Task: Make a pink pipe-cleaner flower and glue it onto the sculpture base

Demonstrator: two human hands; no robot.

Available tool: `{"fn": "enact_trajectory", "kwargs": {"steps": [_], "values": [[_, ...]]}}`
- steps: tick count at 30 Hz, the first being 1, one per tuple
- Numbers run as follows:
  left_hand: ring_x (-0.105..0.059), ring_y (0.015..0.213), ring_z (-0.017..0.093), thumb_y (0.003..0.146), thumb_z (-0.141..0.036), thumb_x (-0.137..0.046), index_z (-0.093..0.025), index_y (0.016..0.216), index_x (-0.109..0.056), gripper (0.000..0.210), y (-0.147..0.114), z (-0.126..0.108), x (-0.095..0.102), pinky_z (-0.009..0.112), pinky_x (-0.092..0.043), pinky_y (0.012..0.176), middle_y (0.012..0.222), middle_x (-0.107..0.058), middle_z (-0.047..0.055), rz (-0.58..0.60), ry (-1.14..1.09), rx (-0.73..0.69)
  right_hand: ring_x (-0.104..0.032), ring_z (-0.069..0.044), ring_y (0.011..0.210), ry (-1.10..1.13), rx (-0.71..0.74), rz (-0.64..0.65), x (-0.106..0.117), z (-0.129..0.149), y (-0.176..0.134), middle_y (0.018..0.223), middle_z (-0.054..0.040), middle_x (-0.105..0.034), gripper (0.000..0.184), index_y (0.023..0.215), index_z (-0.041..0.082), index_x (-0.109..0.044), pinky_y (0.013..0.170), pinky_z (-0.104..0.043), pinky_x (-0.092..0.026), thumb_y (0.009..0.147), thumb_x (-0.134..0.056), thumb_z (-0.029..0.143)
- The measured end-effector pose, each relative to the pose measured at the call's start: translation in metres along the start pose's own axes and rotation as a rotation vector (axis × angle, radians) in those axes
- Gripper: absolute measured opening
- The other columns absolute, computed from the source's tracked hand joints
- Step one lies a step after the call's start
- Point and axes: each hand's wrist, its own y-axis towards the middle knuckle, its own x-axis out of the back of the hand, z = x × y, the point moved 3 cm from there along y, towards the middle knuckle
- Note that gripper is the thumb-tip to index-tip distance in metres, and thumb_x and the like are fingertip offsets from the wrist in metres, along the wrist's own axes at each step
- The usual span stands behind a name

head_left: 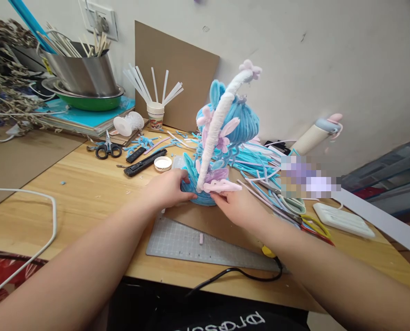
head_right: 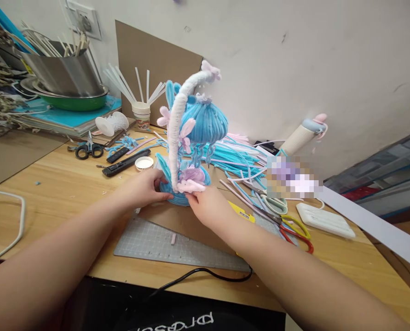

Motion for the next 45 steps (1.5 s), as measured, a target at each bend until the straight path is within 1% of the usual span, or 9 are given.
{"fn": "enact_trajectory", "kwargs": {"steps": [7,12,18,21,24,29,33,38,45], "values": [[-0.063,0.075,0.024,0.066,-0.058,-0.070,-0.022,0.094,-0.066,0.046,-0.002,-0.003,0.001,0.029,-0.040,0.055,0.087,-0.069,0.004,-0.016,0.059,0.001,-0.059,-0.028,0.118,-0.177,0.073,0.092,-0.006,0.010,0.002,0.127,-0.0130,-0.066,0.036,0.124,0.016,-0.065,0.099,-0.039,-0.047,0.096,-0.043,0.019],[-0.063,0.088,0.029,0.066,-0.057,-0.069,-0.023,0.090,-0.067,0.042,-0.001,-0.006,0.002,0.032,-0.041,0.064,0.090,-0.068,0.006,-0.045,0.127,-0.021,-0.064,-0.027,0.110,-0.174,-0.002,0.229,0.003,0.012,0.001,0.123,-0.0096,-0.069,0.034,0.116,0.019,-0.070,0.093,-0.036,-0.049,0.094,-0.045,0.018],[-0.063,0.081,0.025,0.067,-0.056,-0.070,-0.023,0.091,-0.067,0.042,-0.002,-0.005,0.002,0.030,-0.040,0.061,0.087,-0.068,0.005,-0.044,0.133,-0.049,-0.064,-0.029,0.111,-0.155,-0.019,0.263,0.006,0.008,-0.002,0.122,-0.0094,-0.070,0.035,0.117,0.019,-0.070,0.095,-0.038,-0.047,0.093,-0.045,0.018],[-0.062,0.078,0.024,0.067,-0.057,-0.070,-0.023,0.092,-0.067,0.042,-0.003,-0.005,0.002,0.029,-0.038,0.059,0.085,-0.068,0.003,-0.041,0.126,-0.061,-0.066,-0.026,0.102,0.000,-0.054,0.257,0.005,0.000,-0.009,0.114,-0.0077,-0.073,0.034,0.112,0.020,-0.072,0.088,-0.037,-0.048,0.091,-0.046,0.018],[-0.062,0.076,0.023,0.067,-0.058,-0.071,-0.024,0.091,-0.068,0.042,-0.004,-0.005,0.001,0.029,-0.038,0.059,0.083,-0.068,0.003,-0.049,0.126,-0.065,-0.064,-0.019,0.074,0.259,-0.105,0.300,0.004,-0.010,-0.022,0.087,-0.0040,-0.073,0.028,0.101,0.021,-0.073,0.065,-0.030,-0.047,0.089,-0.048,0.021],[-0.060,0.078,0.024,0.074,-0.053,-0.067,-0.023,0.096,-0.068,0.037,-0.002,-0.005,0.001,0.031,-0.039,0.064,0.081,-0.065,0.003,-0.109,0.138,-0.080,-0.044,-0.011,0.047,0.638,-0.226,0.391,0.012,-0.025,-0.042,0.054,0.0070,-0.051,0.018,0.101,0.021,-0.061,0.046,-0.023,-0.030,0.088,-0.050,0.028],[-0.060,0.080,0.023,0.080,-0.048,-0.063,-0.022,0.097,-0.066,0.031,0.000,-0.007,0.004,0.031,-0.041,0.067,0.084,-0.063,0.003,-0.154,0.119,-0.117,-0.043,-0.011,0.046,0.704,-0.246,0.282,0.030,-0.051,-0.044,0.053,0.0096,-0.050,0.014,0.095,0.024,-0.047,0.045,-0.022,-0.031,0.088,-0.050,0.036],[-0.057,0.071,0.018,0.087,-0.042,-0.056,-0.019,0.087,-0.063,0.024,-0.008,-0.023,0.003,0.028,-0.041,0.063,0.076,-0.063,0.002,-0.289,0.011,-0.077,-0.056,-0.015,0.055,0.367,-0.268,0.015,0.045,-0.097,-0.026,0.057,0.0079,-0.058,0.012,0.100,0.023,-0.042,0.055,-0.025,-0.039,0.088,-0.042,0.023],[-0.060,0.070,0.017,0.088,-0.031,-0.056,-0.022,0.104,-0.070,0.023,-0.021,-0.048,-0.027,0.029,-0.043,0.064,0.081,-0.068,0.002,-0.188,-0.071,0.021,-0.066,-0.021,0.082,0.202,-0.185,-0.043,0.035,-0.120,0.022,0.088,-0.0075,-0.072,0.018,0.105,0.018,-0.048,0.072,-0.030,-0.045,0.087,-0.050,0.017]]}}
